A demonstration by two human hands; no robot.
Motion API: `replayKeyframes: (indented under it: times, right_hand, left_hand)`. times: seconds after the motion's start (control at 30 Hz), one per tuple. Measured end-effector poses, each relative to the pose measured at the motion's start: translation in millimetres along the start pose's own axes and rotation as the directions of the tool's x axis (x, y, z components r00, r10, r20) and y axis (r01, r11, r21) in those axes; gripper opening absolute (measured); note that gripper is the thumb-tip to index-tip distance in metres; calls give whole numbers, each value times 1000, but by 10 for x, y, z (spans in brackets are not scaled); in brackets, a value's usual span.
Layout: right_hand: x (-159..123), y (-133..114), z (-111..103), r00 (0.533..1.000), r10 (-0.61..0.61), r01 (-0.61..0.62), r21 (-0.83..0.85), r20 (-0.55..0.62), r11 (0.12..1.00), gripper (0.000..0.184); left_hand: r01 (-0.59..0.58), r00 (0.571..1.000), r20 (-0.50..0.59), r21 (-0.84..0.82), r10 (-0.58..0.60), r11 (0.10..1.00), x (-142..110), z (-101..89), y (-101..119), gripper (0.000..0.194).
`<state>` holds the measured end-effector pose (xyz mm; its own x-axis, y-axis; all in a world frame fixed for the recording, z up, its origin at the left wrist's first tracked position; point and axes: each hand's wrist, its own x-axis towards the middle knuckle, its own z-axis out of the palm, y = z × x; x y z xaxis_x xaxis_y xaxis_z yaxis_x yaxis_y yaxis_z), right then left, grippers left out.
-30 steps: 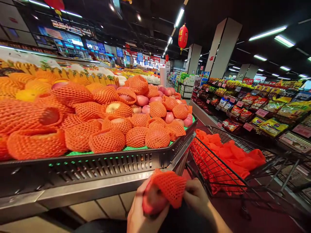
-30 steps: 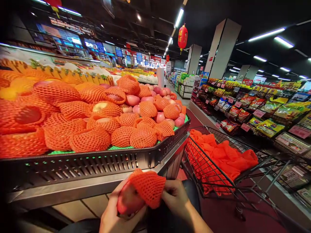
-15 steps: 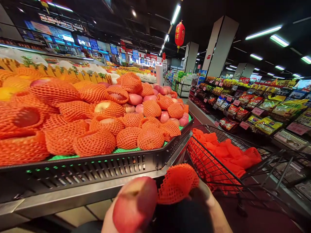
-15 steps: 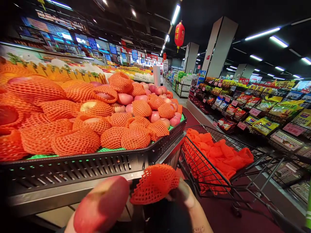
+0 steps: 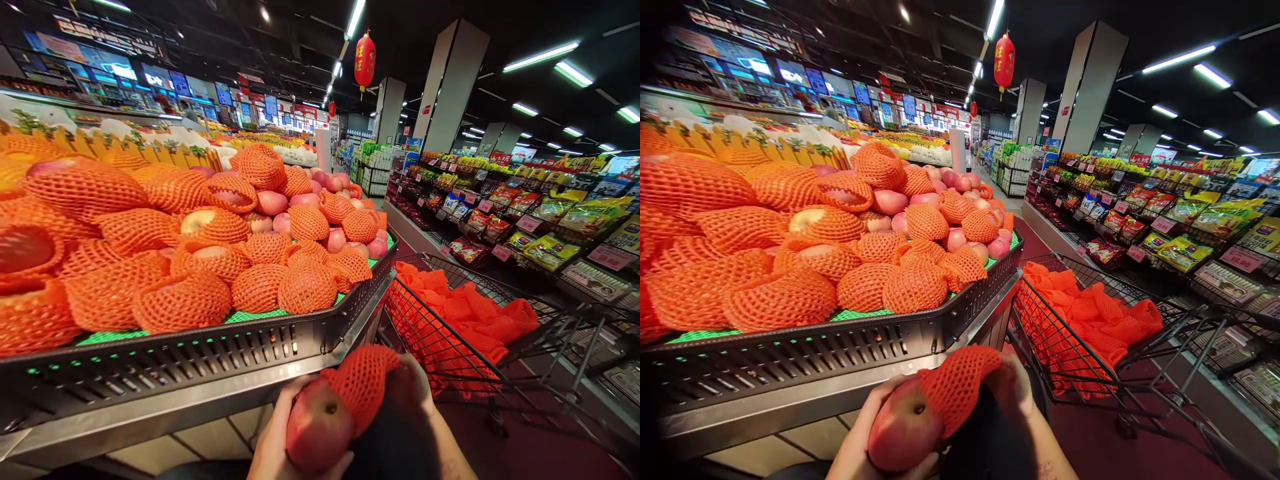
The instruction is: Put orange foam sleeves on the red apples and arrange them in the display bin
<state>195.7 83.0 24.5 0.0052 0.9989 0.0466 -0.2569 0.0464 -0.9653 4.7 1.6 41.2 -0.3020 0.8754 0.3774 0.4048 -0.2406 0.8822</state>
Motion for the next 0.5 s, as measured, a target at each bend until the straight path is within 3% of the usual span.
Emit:
replayKeyframes:
  times: [0.07, 0.13, 0.2, 0.23, 0.3, 0.37, 0.43, 0.5]
  right_hand:
    - [-48, 30, 67, 985, -90, 88, -21, -148, 996, 36]
    - [-189, 62, 158, 906, -313, 271, -177, -284, 946, 30]
    - [-358, 74, 264, 824, -532, 437, -378, -197, 816, 35]
    - [-425, 67, 318, 812, -575, 486, -436, -94, 757, 41]
    - [-487, 21, 415, 826, -561, 517, -469, 55, 716, 46]
    - [-462, -54, 488, 829, -554, 519, -481, 81, 706, 30]
    - [-404, -140, 536, 806, -581, 553, -498, 115, 668, 17]
    - [-372, -227, 565, 766, -623, 603, -512, 157, 612, 15]
  left_hand:
    - [-18, 999, -35, 44, 20, 999, 29, -15, 22, 65]
    - [-51, 994, -89, 89, 59, 995, 45, 10, 2, 63]
    - [-125, 984, -119, 100, 136, 987, 38, 47, -50, 65]
    - [-173, 975, -125, 96, 184, 980, 29, 63, -82, 65]
    - [-277, 950, -129, 77, 285, 958, 9, 77, -144, 66]
    - [-352, 925, -127, 71, 358, 933, -6, 67, -190, 65]
    - [-388, 911, -112, 98, 397, 917, -11, 42, -217, 64]
    - [-403, 906, -76, 142, 416, 904, -10, 18, -227, 61]
